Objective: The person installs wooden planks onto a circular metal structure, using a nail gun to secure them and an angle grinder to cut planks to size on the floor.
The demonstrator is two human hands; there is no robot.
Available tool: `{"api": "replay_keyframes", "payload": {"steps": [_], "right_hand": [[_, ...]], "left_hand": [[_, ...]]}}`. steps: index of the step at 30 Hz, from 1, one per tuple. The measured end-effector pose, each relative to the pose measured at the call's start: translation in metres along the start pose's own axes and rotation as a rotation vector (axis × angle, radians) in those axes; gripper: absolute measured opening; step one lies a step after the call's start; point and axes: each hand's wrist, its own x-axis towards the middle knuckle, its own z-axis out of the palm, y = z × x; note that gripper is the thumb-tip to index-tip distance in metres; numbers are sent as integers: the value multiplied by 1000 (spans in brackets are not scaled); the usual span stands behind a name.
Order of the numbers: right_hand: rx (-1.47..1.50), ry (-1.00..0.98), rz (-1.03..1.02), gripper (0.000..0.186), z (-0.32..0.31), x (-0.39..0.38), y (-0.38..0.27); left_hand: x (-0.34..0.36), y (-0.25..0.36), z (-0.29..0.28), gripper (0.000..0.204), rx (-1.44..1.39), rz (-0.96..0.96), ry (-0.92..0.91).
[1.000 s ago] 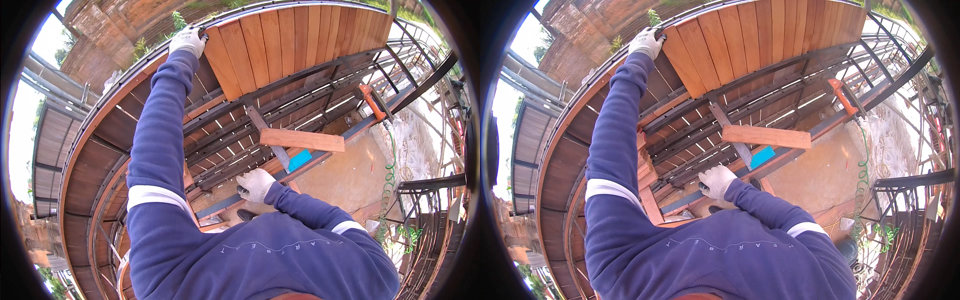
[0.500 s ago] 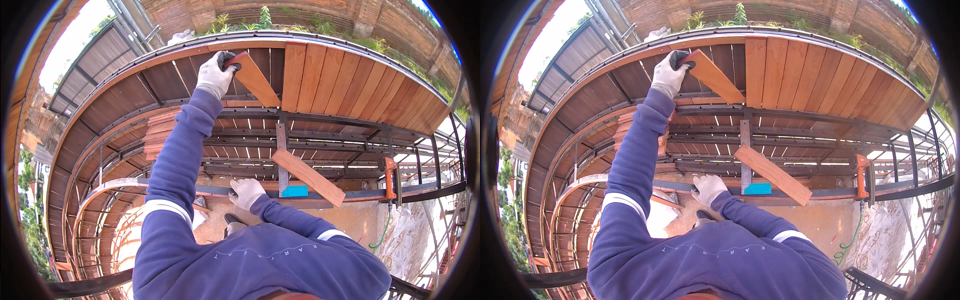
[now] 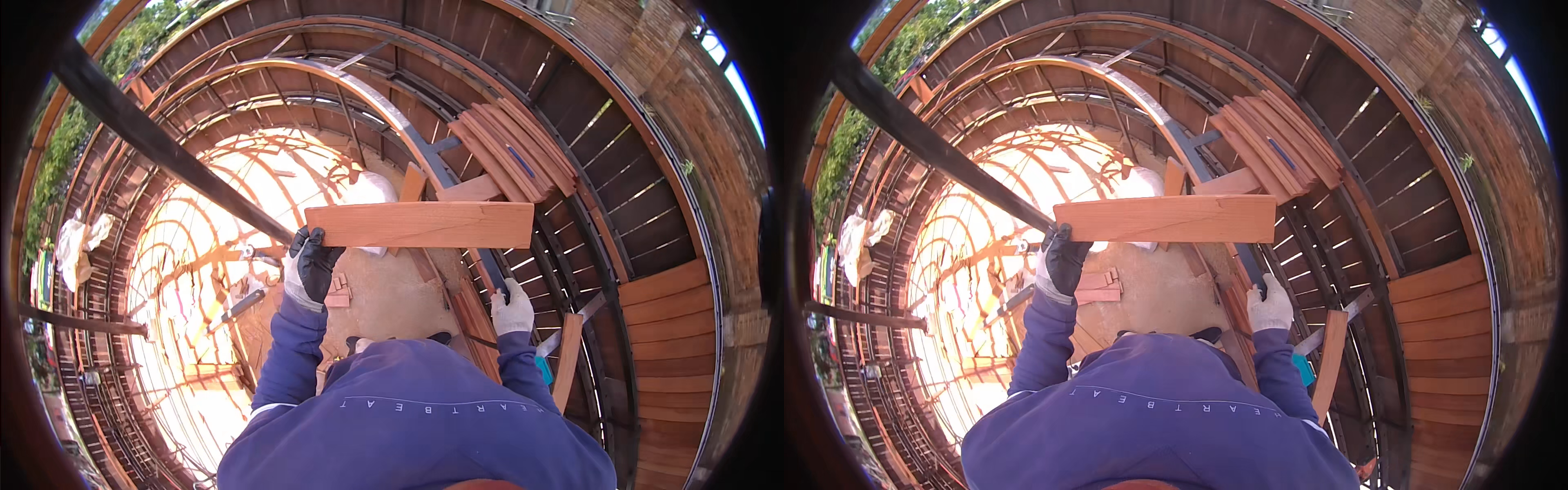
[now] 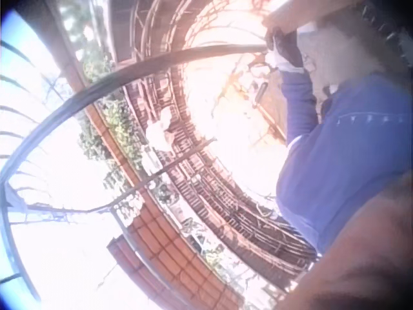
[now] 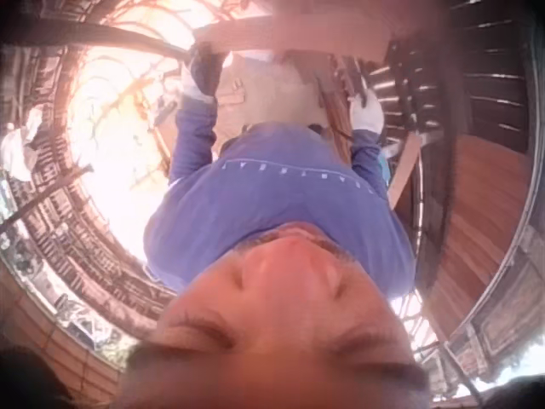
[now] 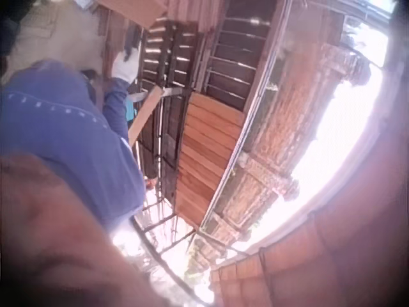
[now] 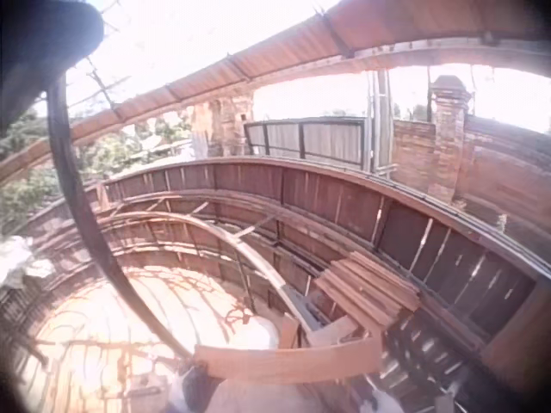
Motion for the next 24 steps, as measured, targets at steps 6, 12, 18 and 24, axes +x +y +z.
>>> {"api": "replay_keyframes", "payload": {"steps": [6, 12, 18, 24], "right_hand": [[119, -113, 28, 40, 13, 2, 5], [-55, -69, 2, 52, 26, 20, 36], [-113, 31, -469, 61, 90, -7, -95], [779, -972, 87, 45, 210, -85, -287]], "left_hand": [[-105, 25, -149, 23, 23, 77, 368], [-158, 30, -225, 18, -125, 49, 669], [-202, 41, -297, 26, -253, 37, 745], [-241, 46, -327, 30, -278, 119, 781]]}}
